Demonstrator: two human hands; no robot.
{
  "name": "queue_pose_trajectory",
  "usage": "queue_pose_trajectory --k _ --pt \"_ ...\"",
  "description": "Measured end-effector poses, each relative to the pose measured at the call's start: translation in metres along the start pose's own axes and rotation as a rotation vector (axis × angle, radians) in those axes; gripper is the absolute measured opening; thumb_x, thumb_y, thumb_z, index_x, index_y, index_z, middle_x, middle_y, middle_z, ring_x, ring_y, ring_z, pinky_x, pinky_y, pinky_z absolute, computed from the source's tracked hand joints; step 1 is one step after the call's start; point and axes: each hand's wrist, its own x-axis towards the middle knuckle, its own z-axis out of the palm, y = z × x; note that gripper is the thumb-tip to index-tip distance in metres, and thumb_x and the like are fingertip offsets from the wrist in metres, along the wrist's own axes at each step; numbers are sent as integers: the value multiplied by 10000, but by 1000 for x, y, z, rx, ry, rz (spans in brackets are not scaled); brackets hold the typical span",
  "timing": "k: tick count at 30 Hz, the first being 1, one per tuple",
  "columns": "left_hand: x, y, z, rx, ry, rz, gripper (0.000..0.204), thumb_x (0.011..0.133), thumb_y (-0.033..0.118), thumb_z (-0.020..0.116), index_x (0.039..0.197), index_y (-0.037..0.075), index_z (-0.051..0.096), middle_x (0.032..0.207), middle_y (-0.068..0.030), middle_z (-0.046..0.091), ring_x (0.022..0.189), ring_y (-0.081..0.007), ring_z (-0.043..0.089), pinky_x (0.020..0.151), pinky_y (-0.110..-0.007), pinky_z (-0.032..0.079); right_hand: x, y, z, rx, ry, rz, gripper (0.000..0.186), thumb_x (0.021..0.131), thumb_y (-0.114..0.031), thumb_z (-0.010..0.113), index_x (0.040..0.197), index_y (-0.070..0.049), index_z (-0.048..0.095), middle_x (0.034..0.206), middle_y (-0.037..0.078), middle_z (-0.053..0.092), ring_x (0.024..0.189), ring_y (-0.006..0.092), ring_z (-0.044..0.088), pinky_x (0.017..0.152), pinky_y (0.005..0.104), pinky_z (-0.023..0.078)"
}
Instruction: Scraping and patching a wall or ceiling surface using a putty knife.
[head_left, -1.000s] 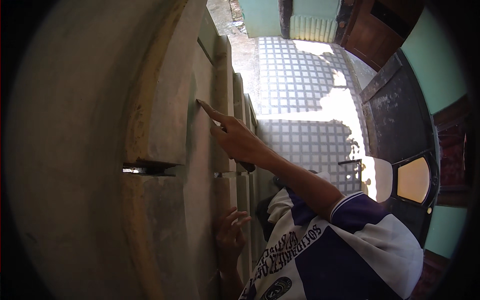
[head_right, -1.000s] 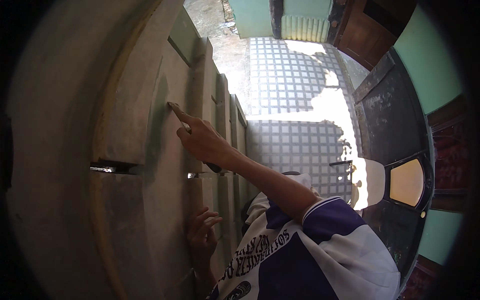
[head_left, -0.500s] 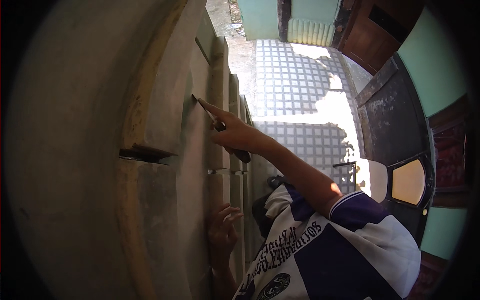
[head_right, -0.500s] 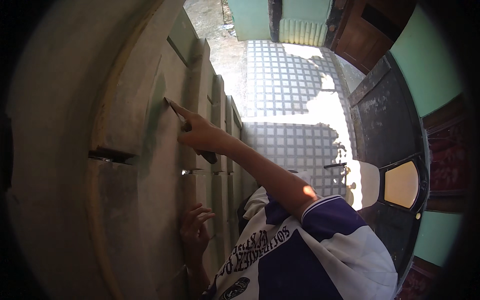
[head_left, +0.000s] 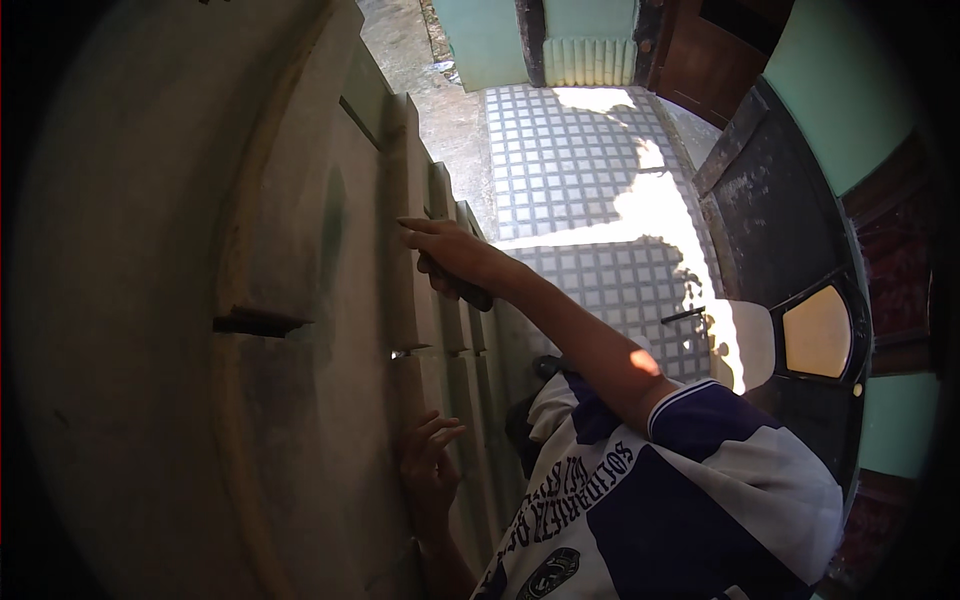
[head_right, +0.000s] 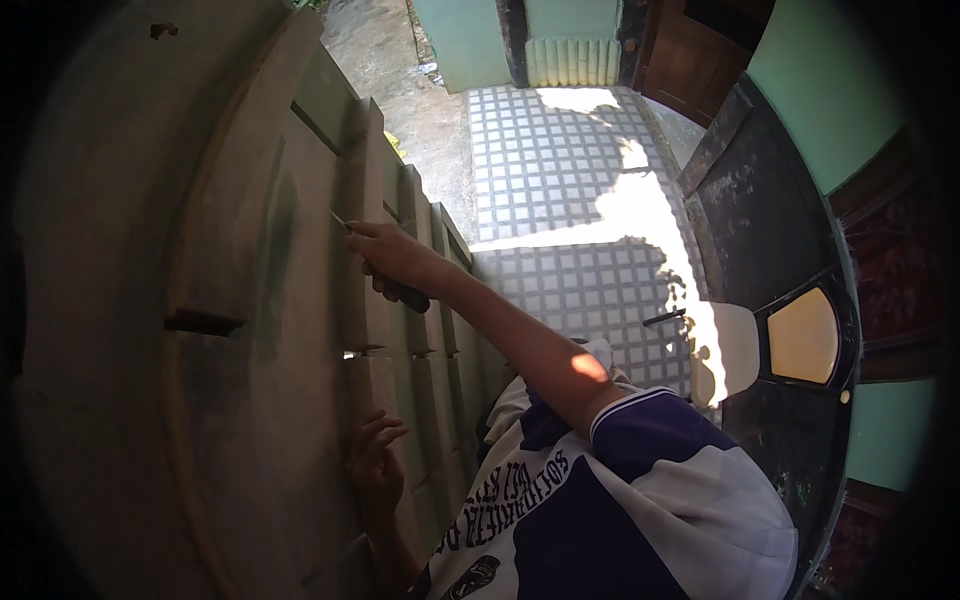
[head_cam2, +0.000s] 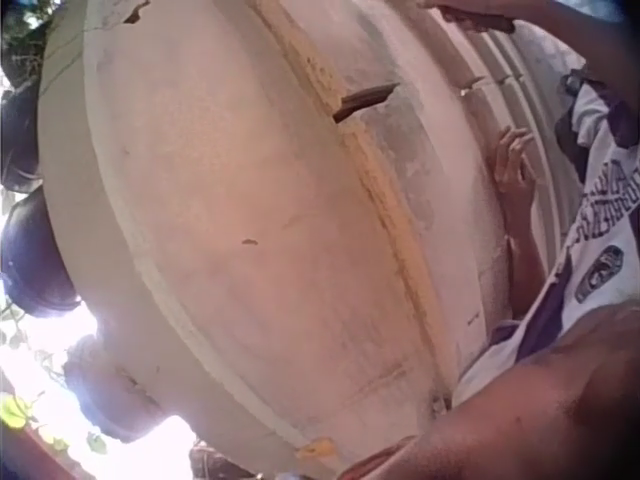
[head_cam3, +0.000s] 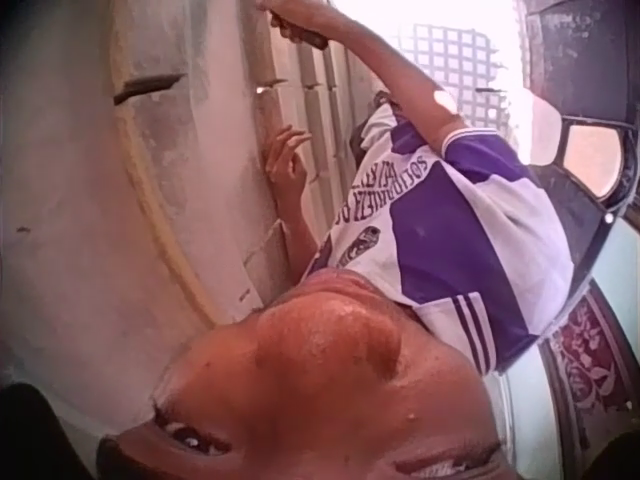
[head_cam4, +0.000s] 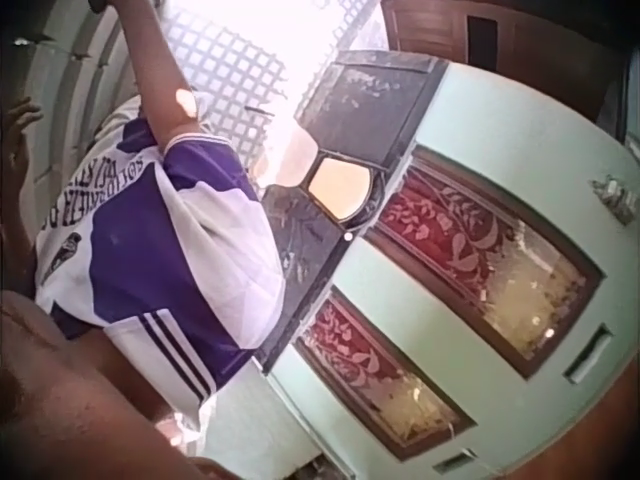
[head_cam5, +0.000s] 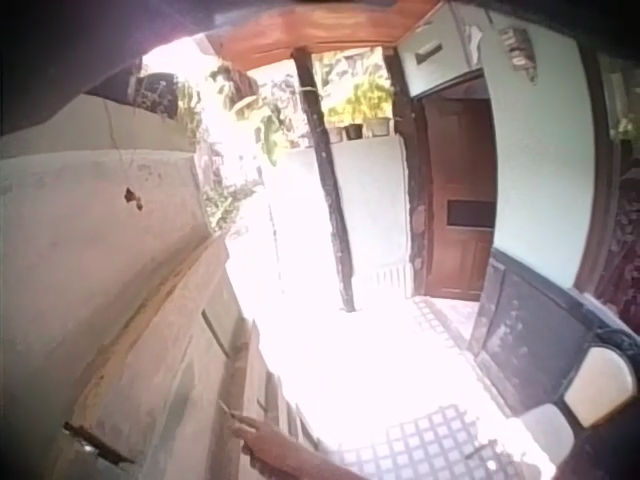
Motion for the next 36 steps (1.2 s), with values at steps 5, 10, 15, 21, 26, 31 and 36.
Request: queue_pose_trajectory --k 5,10,15,21,26,31,36 --pt "0 -1 -1 -17 9 18 401 788 -186 511 1001 74 731 1086 -60 718 1173 -282 657 1002 -413 526 7 12 -19 866 70 26 284 955 -261 595 1108 -72 449 867 51 521 601 121 514 521 263 464" --pt "3 0 -2 -9 -1 6 397 792 -184 512 1004 72 730 1094 -59 719 1171 -282 659 1004 -414 524 -7 5 -2 765 164 103 379 1010 -264 527 1281 -9 454 933 94 544 595 137 527 497 265 476" --pt "2 -1 1 -5 -15 24 392 797 -179 516 1009 69 733 1095 -63 719 1172 -281 660 1001 -414 530 -9 0 20 216 -27 -126 546 1083 -239 449 1600 -151 296 902 65 546 555 118 533 464 278 484" --pt "0 1 2 0 -2 4 403 809 -180 510 1023 69 744 1098 -69 717 1182 -294 658 985 -414 549 -19 -10 30 -149 66 -220 573 1057 -278 448 1613 -206 330 629 50 527 466 126 533 456 318 492" --pt "-2 7 1 -12 -7 -21 402 811 -192 520 1018 73 741 1104 -69 714 1185 -289 656 985 -412 550 -27 -21 42 -187 132 -125 546 1083 -307 455 1608 -214 338 572 14 477 450 90 483 468 305 464" --pt "-2 8 2 3 -16 -20 386 797 -175 532 997 82 741 1093 -62 714 1175 -283 656 976 -411 545 -23 -11 56 -282 224 -226 555 1077 -268 435 1615 -204 315 542 27 452 441 108 473 473 322 464" --pt "-6 13 2 27 -21 -17 355 805 -145 550 991 87 744 1075 -58 721 1165 -274 658 987 -403 526 -23 -17 55 -341 209 -275 566 1077 -228 400 1627 -198 273 526 25 421 425 123 459 463 342 467"
